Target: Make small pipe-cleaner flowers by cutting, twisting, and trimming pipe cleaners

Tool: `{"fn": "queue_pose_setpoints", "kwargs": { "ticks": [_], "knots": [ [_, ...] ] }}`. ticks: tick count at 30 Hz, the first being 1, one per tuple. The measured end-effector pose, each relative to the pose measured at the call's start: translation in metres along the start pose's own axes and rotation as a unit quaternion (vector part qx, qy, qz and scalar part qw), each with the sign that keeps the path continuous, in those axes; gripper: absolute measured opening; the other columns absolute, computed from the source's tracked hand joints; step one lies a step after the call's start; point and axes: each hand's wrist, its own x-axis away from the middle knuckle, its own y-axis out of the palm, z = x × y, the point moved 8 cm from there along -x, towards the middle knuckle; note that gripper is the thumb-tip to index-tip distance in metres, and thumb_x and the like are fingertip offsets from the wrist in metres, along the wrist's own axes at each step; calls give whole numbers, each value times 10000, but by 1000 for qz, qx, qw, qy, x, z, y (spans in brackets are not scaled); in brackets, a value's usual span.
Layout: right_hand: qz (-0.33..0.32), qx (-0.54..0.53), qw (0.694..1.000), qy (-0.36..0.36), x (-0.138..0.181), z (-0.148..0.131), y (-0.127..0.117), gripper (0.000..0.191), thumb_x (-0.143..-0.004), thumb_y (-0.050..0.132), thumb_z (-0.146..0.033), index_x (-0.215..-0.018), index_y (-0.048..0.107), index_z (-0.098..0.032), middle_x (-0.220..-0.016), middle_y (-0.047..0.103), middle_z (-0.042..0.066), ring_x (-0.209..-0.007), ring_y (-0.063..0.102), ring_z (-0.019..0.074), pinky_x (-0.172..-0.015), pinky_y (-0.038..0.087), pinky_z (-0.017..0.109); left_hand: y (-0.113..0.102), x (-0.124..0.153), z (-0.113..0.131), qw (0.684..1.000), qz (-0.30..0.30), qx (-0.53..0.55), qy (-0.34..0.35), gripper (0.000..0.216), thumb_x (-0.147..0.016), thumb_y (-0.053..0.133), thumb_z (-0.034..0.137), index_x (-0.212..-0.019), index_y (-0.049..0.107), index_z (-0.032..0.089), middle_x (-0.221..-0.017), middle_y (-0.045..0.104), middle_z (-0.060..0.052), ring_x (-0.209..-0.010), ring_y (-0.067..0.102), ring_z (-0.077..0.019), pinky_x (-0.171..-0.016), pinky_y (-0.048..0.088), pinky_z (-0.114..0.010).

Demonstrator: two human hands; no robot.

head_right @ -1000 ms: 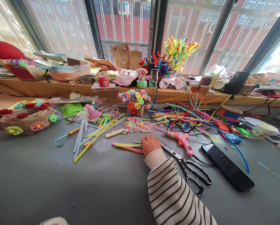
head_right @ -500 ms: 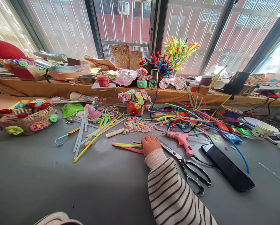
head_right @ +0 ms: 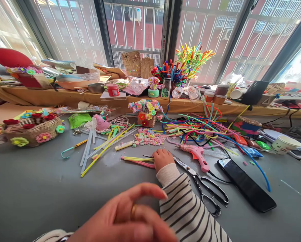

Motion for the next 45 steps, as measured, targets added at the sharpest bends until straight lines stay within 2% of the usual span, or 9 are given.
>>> {"fn": "queue_pose_setpoints", "kwargs": {
  "ticks": [5, 12, 16, 18, 26, 30, 35, 40, 45],
  "knots": [
    [14, 8, 1000, 0, -2, 1, 3, 205, -701, 432, -142, -840, 573, -191, -874, 572, 43, -835, 474, 190, -669, 346, 276, -29, 5, 9, 988, 147, 44, 21, 203, -687, 509, 136, -886, 472, 151, -860, 620, -70, -797, 571, -152, -734, 395, -273],
    [102, 10, 995, -14, -3, 3, 4, 135, -692, 463, -138, -711, 585, -193, -748, 590, 40, -746, 493, 168, -629, 330, 260, -52, 0, 19, 983, 167, -14, 75, 280, -538, 647, 127, -772, 495, 150, -499, 539, 49, -470, 512, -61, -526, 401, -185],
    [177, 1, 984, -24, 1, 3, -3, 103, -673, 483, -135, -656, 569, -189, -675, 586, 21, -691, 493, 156, -617, 318, 248, -89, 3, 24, 956, 265, -106, 67, 305, -621, 588, 176, -912, 496, 154, -679, 601, -13, -612, 541, -73, -606, 404, -187],
    [219, -6, 975, -35, 3, 3, -10, 84, -663, 491, -139, -639, 558, -183, -648, 579, 19, -672, 487, 153, -627, 315, 247, -101, 2, 27, 950, 269, -141, 68, 332, -626, 583, 187, -943, 487, 169, -815, 598, -34, -700, 540, -84, -671, 396, -201],
    [357, -66, 929, -73, 21, 2, -39, 147, -732, 403, -160, -664, 531, -185, -606, 582, -2, -629, 509, 118, -825, 260, 280, -154, -2, 47, 913, 325, -230, 86, 304, -634, 553, 323, -868, 497, 138, -717, 549, -28, -611, 511, -84, -573, 389, -199],
    [352, -122, 921, -112, 24, -5, -47, 177, -763, 378, -188, -679, 533, -184, -628, 592, 0, -632, 514, 111, -827, 279, 283, -158, -7, 69, 892, 344, -259, 139, 343, -628, 549, 348, -901, 487, 150, -699, 552, -23, -582, 513, -86, -546, 389, -199],
    [326, -238, 910, -99, 24, 1, -52, 160, -744, 419, -236, -667, 548, -183, -650, 603, 21, -647, 521, 133, -741, 362, 286, -156, -11, 92, 869, 349, -279, 213, 235, -625, 552, 334, -715, 555, 117, -618, 556, -16, -568, 513, -88, -581, 413, -210],
    [316, -420, 850, 42, 23, 44, -46, 138, -671, 514, -296, -681, 558, -166, -661, 599, 28, -636, 544, 144, -640, 418, 278, -168, -8, 103, 874, 349, -217, 259, 212, -630, 555, 314, -713, 576, 119, -620, 571, -11, -576, 524, -76, -570, 417, -182],
    [194, -652, 725, 109, 8, 41, -9, 237, -561, 613, -324, -714, 587, -145, -655, 612, 28, -631, 555, 145, -622, 435, 283, -169, -22, 96, 898, 310, -172, 261, 227, -660, 524, 322, -745, 583, 120, -650, 588, -25, -613, 538, -84, -599, 422, -186]
  ]
}}
